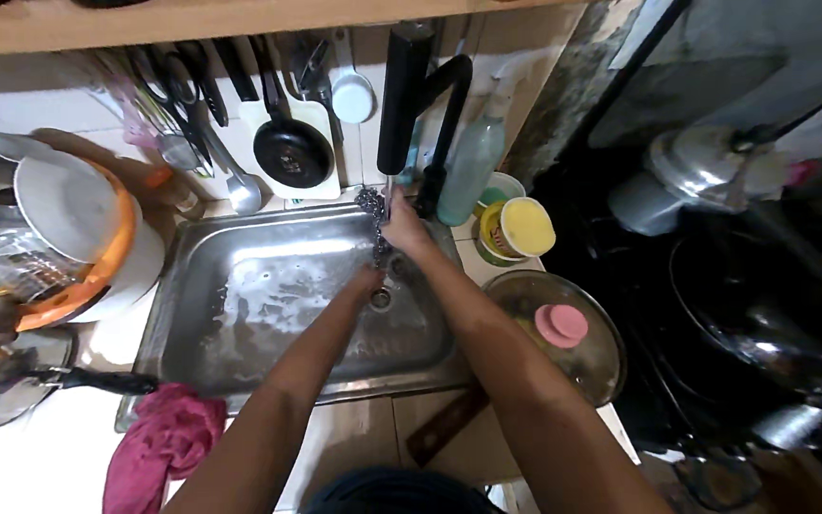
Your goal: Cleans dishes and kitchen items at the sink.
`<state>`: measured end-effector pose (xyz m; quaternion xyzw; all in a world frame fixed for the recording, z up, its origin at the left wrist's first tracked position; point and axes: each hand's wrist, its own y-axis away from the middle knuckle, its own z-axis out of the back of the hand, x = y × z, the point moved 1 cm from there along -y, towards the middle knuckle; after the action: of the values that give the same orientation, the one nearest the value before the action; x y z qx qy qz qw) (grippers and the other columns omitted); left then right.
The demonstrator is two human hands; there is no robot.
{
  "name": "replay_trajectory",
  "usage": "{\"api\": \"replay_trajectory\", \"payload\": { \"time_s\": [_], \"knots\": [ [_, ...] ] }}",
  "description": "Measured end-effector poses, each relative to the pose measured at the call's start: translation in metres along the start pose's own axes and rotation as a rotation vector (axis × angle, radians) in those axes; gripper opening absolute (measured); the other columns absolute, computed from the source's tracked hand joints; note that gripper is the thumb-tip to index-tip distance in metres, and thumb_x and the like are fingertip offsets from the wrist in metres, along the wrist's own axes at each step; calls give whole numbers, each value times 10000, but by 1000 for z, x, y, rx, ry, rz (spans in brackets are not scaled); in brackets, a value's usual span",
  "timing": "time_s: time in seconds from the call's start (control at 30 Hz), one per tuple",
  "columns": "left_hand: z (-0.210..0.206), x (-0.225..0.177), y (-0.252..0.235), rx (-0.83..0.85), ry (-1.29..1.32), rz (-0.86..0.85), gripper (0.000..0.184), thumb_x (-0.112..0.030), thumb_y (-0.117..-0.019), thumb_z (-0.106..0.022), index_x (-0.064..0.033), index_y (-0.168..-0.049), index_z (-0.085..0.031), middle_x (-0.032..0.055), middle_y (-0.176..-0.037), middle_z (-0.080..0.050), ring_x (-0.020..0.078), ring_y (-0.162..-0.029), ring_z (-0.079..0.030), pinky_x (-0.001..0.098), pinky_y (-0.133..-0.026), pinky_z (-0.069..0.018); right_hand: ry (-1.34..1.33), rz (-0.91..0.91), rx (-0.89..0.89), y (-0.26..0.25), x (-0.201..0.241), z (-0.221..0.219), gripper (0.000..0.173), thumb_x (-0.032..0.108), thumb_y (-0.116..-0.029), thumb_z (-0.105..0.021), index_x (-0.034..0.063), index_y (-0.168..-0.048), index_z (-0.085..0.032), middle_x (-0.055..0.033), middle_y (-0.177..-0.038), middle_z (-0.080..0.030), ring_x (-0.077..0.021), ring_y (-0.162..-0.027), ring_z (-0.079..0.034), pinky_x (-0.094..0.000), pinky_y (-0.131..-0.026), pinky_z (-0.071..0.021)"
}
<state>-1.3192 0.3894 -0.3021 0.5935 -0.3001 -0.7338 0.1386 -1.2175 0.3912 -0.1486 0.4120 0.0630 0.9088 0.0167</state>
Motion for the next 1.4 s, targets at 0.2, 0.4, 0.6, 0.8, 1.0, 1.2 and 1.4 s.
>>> {"api": "replay_trajectory", "payload": {
  "time_s": [0.2,0.4,0.6,0.8,1.0,1.2,1.4],
  "knots": [
    [22,-32,19,-76,317,-137,512,-379,-1135,-307,-79,-1547,-362,183,-1483,-492,291,-1245,-567,464,-1002,-490,102,83,-21,1,-15,3,419,7,-938,-673,-16,-1340,-556,-288,-1242,-645,-449,-1186,-626,-598,-999,-488],
    [28,-69,44,295,194,-265,693,-592,-1083,-175,-116,-1567,-312,170,-1495,-467,315,-1288,-535,536,-995,-492,129,109,16,9,-18,-2,384,-8,-966,-634,-30,-1348,-604,-284,-1302,-634,-434,-1250,-599,-573,-1074,-449],
    [5,-62,38,313,225,-211,513,-396,-1135,-263,-31,-1473,-388,157,-1215,-619,226,-1018,-646,410,-899,-553,139,155,-71,43,-38,14,420,66,-998,-624,-22,-1404,-564,-296,-1438,-517,-427,-1311,-545,-541,-1088,-449],
    [-55,17,67,629,-442,-241,375,-78,-1065,-498,94,-1399,-491,260,-1308,-594,281,-1159,-608,427,-1028,-485,191,80,158,85,-49,36,381,145,-1058,-572,-37,-1392,-566,-286,-1414,-550,-421,-1288,-563,-560,-1091,-434],
    [-11,71,37,739,-1160,-757,593,107,-880,-658,38,-1454,-532,261,-1604,-370,437,-1513,-303,573,-1254,-171,185,68,347,113,-66,27,364,151,-1068,-558,-18,-1389,-577,-252,-1332,-624,-394,-1188,-632,-550,-1053,-463],
    [37,4,23,363,-1063,-589,350,-16,-1034,-535,68,-1371,-578,292,-1354,-607,444,-1289,-573,589,-1123,-403,184,11,352,138,-82,10,354,172,-1064,-571,-5,-1369,-597,-247,-1281,-650,-392,-1171,-640,-562,-1031,-479],
    [23,-40,22,186,-464,-512,435,-234,-1066,-571,80,-1366,-543,287,-1318,-611,361,-1239,-607,511,-1097,-452,363,-140,612,162,-89,-11,427,204,-1100,-473,-4,-1472,-508,-277,-1455,-534,-424,-1378,-497,-560,-1155,-364]
  ]
}}
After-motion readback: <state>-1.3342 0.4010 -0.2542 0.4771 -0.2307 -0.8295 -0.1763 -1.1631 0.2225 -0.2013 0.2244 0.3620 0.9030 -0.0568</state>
